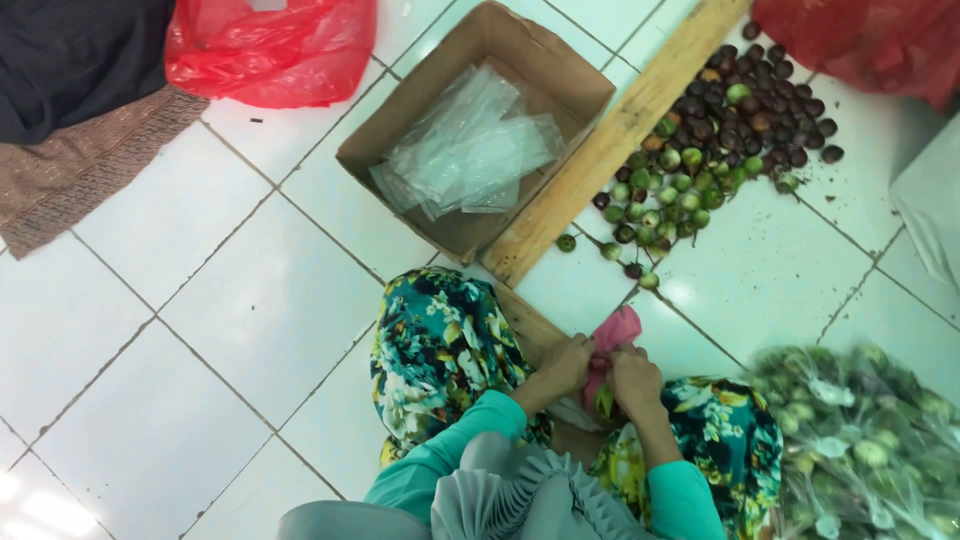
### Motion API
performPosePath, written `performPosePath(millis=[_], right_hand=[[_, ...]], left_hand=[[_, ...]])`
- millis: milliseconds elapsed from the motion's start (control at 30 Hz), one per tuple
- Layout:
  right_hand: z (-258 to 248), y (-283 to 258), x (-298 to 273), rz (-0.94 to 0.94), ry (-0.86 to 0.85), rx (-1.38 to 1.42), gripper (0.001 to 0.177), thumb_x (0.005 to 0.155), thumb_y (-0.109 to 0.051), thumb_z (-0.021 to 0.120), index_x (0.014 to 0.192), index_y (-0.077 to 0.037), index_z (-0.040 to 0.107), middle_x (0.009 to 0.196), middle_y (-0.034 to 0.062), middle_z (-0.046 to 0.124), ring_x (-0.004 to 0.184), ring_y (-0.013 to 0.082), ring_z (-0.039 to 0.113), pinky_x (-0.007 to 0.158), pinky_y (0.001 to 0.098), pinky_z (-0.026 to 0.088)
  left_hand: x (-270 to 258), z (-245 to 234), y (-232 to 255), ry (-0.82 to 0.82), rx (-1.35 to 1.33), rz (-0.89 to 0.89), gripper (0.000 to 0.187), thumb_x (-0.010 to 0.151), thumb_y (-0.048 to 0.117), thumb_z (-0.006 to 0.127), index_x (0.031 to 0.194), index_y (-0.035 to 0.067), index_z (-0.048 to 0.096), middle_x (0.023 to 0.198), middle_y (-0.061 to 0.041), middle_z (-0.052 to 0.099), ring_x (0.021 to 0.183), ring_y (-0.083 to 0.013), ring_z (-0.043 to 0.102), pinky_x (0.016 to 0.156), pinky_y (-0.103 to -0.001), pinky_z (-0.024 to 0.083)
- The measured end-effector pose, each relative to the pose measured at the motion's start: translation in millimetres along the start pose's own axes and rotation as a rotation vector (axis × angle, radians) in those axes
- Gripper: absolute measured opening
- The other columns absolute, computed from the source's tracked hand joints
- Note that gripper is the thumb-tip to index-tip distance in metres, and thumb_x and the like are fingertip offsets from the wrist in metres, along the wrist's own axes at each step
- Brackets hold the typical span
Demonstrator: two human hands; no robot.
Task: The person places small green and purple round fruits into plastic bags by hand, using a small pink cloth to handle the fruits, and سپس ties the bags.
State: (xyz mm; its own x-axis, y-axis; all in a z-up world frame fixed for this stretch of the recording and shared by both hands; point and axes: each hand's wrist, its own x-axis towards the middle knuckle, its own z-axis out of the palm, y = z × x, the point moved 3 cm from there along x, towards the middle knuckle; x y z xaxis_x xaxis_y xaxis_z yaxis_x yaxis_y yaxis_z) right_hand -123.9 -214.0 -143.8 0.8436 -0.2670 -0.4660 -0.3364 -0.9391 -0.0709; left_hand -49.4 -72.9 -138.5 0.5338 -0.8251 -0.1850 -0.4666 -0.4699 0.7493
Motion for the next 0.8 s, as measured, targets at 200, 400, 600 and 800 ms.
performPosePath(millis=[200, 400, 600, 800], right_hand=[[-60.9, -30.8, -4.6, 0.075, -0.245, -0.015, 0.044, 0.099, -0.05, 0.05, 0.132, -0.027, 0.065, 0.142, 0.0065, 0.056, 0.131, 0.0345, 0.05, 0.106, 0.0542, 0.043], [-152.6, -87.7, 26.2, -0.163, 0.205, 0.428, 0.042, 0.106, -0.04, 0.058, 0.138, -0.016, 0.069, 0.135, 0.0199, 0.063, 0.13, 0.0459, 0.056, 0.102, 0.0627, 0.047], [-222.1, -168.3, 94.8, -0.512, 0.559, 0.403, 0.034, 0.108, -0.03, 0.06, 0.14, -0.022, 0.067, 0.148, 0.0113, 0.056, 0.138, 0.0389, 0.049, 0.104, 0.0614, 0.044], [-195.4, -210.8, 163.2, -0.488, 0.303, 0.25, 0.05, 0.11, -0.056, 0.042, 0.134, -0.021, 0.07, 0.151, 0.0115, 0.055, 0.151, 0.0368, 0.034, 0.115, 0.0657, 0.035]], left_hand=[[7.5, -162.1, 12.7, 0.46, -0.458, 0.107, 0.02, 0.1, 0.003, 0.056, 0.11, 0.011, 0.071, 0.105, -0.009, 0.071, 0.071, -0.0155, 0.063, 0.068, -0.031, 0.056], [72.1, -288.0, -117.1, 0.803, -0.183, -0.127, 0.02, 0.098, 0.007, 0.056, 0.112, 0.013, 0.07, 0.101, -0.011, 0.068, 0.097, -0.0329, 0.07, 0.079, -0.042, 0.06], [113.5, -305.2, -183.2, 0.393, 0.256, -0.534, 0.036, 0.102, 0.013, 0.047, 0.134, 0.011, 0.066, 0.16, -0.025, 0.032, 0.149, -0.053, 0.02, 0.11, -0.063, 0.037], [142.1, -274.3, -254.0, 0.18, 0.332, -0.662, 0.043, 0.103, 0.015, 0.043, 0.143, 0.018, 0.06, 0.161, -0.019, 0.033, 0.15, -0.051, 0.02, 0.109, -0.065, 0.033]])
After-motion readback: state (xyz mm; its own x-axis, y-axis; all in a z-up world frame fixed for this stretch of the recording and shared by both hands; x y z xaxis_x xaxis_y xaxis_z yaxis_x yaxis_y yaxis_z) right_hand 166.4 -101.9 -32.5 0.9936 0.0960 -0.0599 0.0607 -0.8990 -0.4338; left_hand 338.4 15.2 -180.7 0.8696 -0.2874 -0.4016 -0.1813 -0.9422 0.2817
